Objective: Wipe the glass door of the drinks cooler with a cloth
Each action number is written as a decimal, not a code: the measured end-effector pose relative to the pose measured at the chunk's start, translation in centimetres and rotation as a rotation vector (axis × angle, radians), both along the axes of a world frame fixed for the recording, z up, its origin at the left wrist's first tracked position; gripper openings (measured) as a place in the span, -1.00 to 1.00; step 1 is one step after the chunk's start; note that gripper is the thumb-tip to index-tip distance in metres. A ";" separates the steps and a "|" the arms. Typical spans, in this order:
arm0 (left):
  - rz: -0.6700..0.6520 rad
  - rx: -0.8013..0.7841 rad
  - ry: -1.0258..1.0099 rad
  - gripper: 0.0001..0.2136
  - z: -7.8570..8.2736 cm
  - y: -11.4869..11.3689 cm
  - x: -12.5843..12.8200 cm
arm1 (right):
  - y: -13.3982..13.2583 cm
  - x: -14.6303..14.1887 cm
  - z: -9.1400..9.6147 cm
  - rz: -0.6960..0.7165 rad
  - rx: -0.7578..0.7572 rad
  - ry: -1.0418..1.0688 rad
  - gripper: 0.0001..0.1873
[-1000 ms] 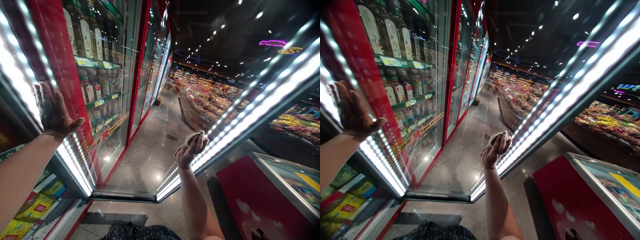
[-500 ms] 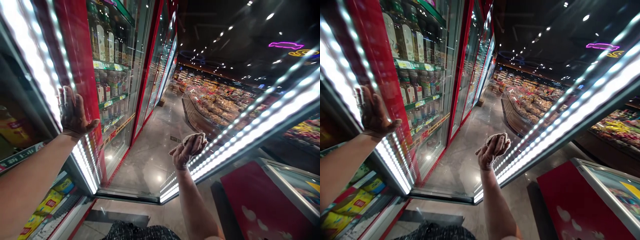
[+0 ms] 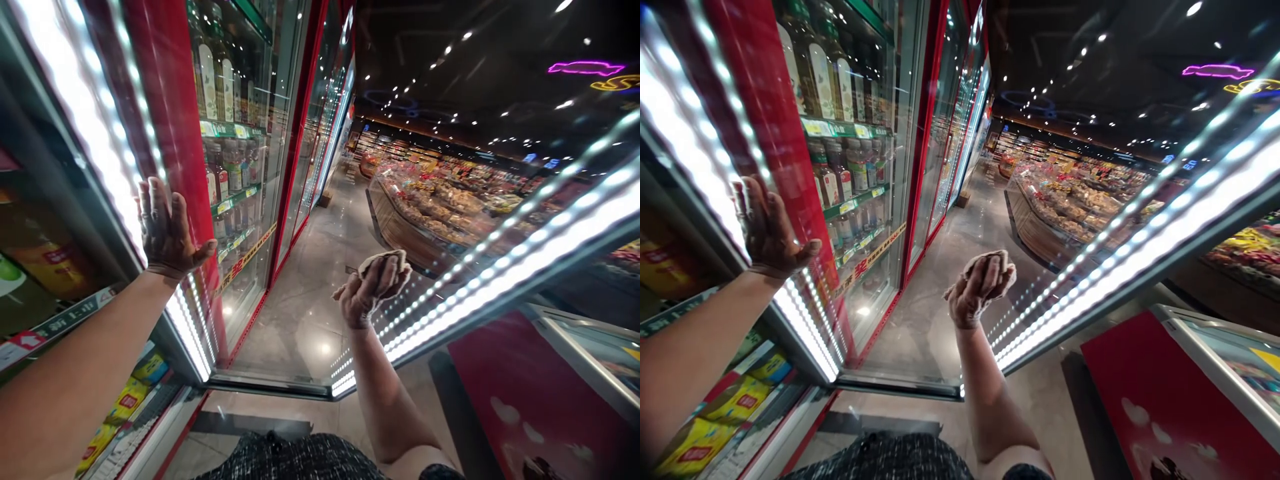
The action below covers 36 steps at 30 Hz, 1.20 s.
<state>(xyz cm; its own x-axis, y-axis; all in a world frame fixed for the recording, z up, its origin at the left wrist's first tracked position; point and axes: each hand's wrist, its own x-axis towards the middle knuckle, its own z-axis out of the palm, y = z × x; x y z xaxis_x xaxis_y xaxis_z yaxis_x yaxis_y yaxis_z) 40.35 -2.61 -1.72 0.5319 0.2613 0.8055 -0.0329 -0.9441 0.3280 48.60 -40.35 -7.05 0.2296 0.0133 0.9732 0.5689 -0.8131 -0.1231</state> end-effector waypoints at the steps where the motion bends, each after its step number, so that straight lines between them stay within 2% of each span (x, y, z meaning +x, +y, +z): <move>1: 0.019 0.057 -0.016 0.16 -0.4 0.5 0.2 | 0.9 -0.4 -0.4 0.016 -0.038 -0.019 -0.47; 3: 0.055 0.144 -0.044 0.17 -0.9 1.0 0.5 | 1.8 -1.1 -1.8 0.056 -0.148 -0.050 -0.46; 6: 0.067 0.154 -0.052 0.13 -1.1 1.0 0.6 | 1.4 -1.6 -3.0 0.091 -0.272 -0.042 -0.45; 9: 0.013 0.137 -0.078 0.14 -0.9 0.7 0.4 | 1.1 -1.2 -1.5 0.075 -0.197 0.016 -0.50; 11: -0.020 0.128 -0.087 0.15 -0.7 0.6 0.3 | 2.3 -1.0 0.0 0.047 -0.090 0.051 -0.51; 13: -0.011 0.135 -0.067 0.13 -0.7 0.6 0.3 | 4.3 -1.2 0.5 0.026 -0.050 0.042 -0.51; 16: 0.030 0.179 -0.032 0.09 -0.8 0.8 0.4 | 6.7 -2.1 -1.3 0.060 -0.171 -0.060 -0.53; 18: 0.036 0.203 -0.036 0.06 -1.0 0.9 0.4 | 7.0 -2.7 -3.2 0.108 -0.285 -0.092 -0.54; 20: 0.033 0.216 -0.051 0.01 -1.1 0.9 0.4 | 6.4 -2.9 -4.2 0.136 -0.359 -0.073 -0.53; 22: 0.014 0.214 -0.066 -0.05 -1.1 0.9 0.4 | 5.7 -2.7 -3.7 0.119 -0.361 -0.054 -0.52; 24: -0.025 0.193 -0.078 -0.06 -1.1 0.9 0.4 | 5.7 -2.3 -2.0 0.074 -0.267 -0.061 -0.52; 26: -0.053 0.173 -0.080 -0.05 -1.1 0.9 0.5 | 6.8 -2.0 -0.4 0.037 -0.128 -0.045 -0.52; 28: -0.046 0.166 -0.067 -0.08 -1.1 0.9 0.5 | 8.5 -2.0 0.0 0.042 -0.059 -0.014 -0.50; 30: -0.031 0.160 -0.053 -0.15 -1.1 0.9 0.5 | 10.1 -2.4 -1.1 0.082 -0.114 -0.011 -0.48; 32: -0.042 0.144 -0.048 -0.23 -1.0 0.9 0.4 | 10.8 -2.9 -3.1 0.123 -0.232 -0.045 -0.46; 34: -0.065 0.128 -0.039 -0.29 -1.0 0.8 0.3 | 10.6 -3.2 -4.6 0.135 -0.336 -0.060 -0.44; 36: -0.082 0.113 -0.019 -0.33 -1.0 0.9 0.3 | 10.2 -3.3 -4.9 0.119 -0.371 -0.045 -0.46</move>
